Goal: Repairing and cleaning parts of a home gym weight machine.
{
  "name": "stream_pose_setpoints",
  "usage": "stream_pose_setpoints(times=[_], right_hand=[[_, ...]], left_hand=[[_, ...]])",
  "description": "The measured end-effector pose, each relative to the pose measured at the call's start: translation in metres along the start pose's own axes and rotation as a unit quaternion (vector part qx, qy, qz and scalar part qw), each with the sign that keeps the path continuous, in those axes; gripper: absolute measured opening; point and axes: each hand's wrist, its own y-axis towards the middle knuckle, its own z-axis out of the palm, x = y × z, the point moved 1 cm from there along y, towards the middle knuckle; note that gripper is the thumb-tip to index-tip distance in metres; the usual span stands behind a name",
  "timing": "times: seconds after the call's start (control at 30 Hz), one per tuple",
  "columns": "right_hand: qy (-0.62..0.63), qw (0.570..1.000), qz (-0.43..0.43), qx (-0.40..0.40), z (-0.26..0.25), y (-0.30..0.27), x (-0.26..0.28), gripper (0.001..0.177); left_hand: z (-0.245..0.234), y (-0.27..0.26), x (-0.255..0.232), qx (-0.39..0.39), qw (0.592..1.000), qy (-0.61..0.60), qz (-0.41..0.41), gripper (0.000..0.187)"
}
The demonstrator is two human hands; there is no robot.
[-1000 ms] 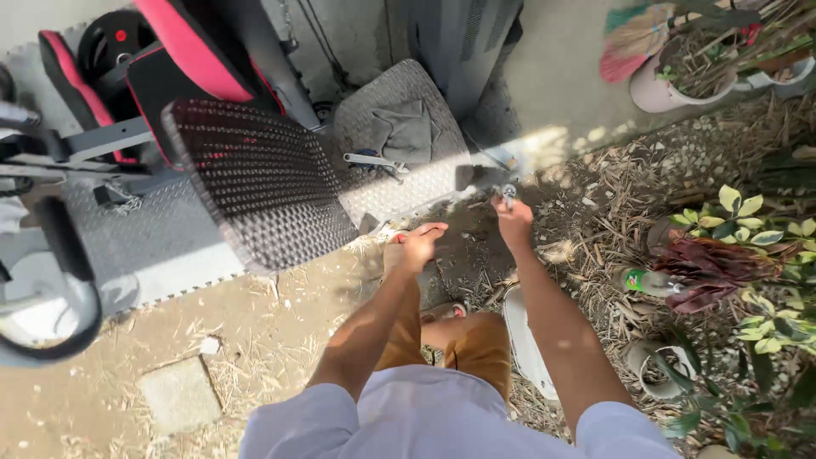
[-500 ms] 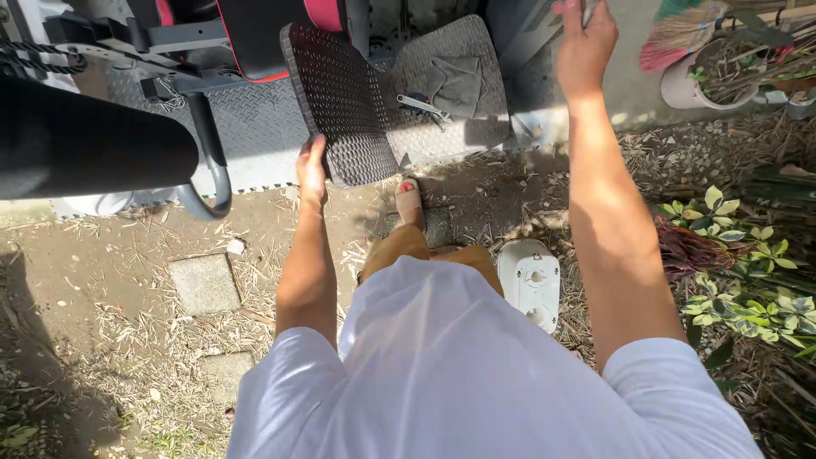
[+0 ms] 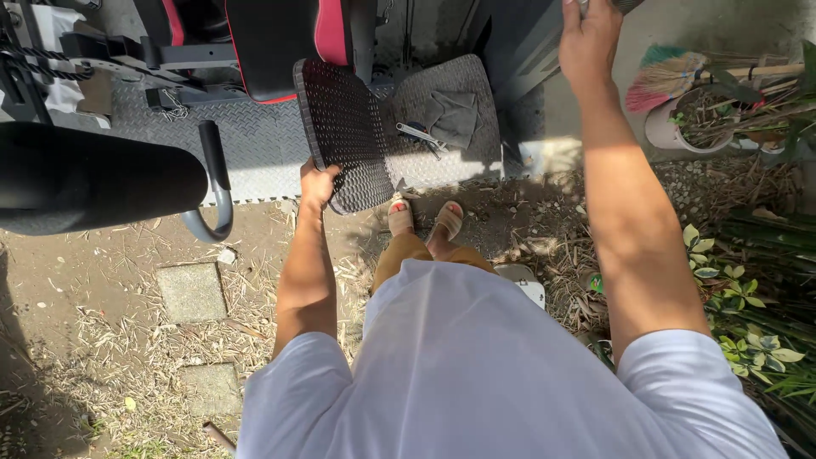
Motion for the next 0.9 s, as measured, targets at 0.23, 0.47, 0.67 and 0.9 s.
stream_pose_setpoints(times=[0.23,0.47,0.67,0.9], right_hand=[[-0.094,0.995,-0.036,0.027,-0.004,0.013,0.013,0.049],[-0.227,0.972,0.009,0.062,-0.009,0.008,0.013,0.071],[-0.249,0.967,0.015,0.057,-0.014,0.010,0.012,0.068],[-0.243,0.968,0.019,0.053,-0.021,0.010,0.002,0.066]], left_hand=[[-0.003,0.020,-0.004,0.013,1.000,-0.014,0.020,0.039],[-0.012,0.020,0.013,0.005,0.999,-0.038,-0.014,0.035],[-0.006,0.013,0.001,-0.037,0.999,0.009,-0.015,0.031],[-0.033,0.028,0.000,-0.033,0.997,-0.073,-0.019,0.026]])
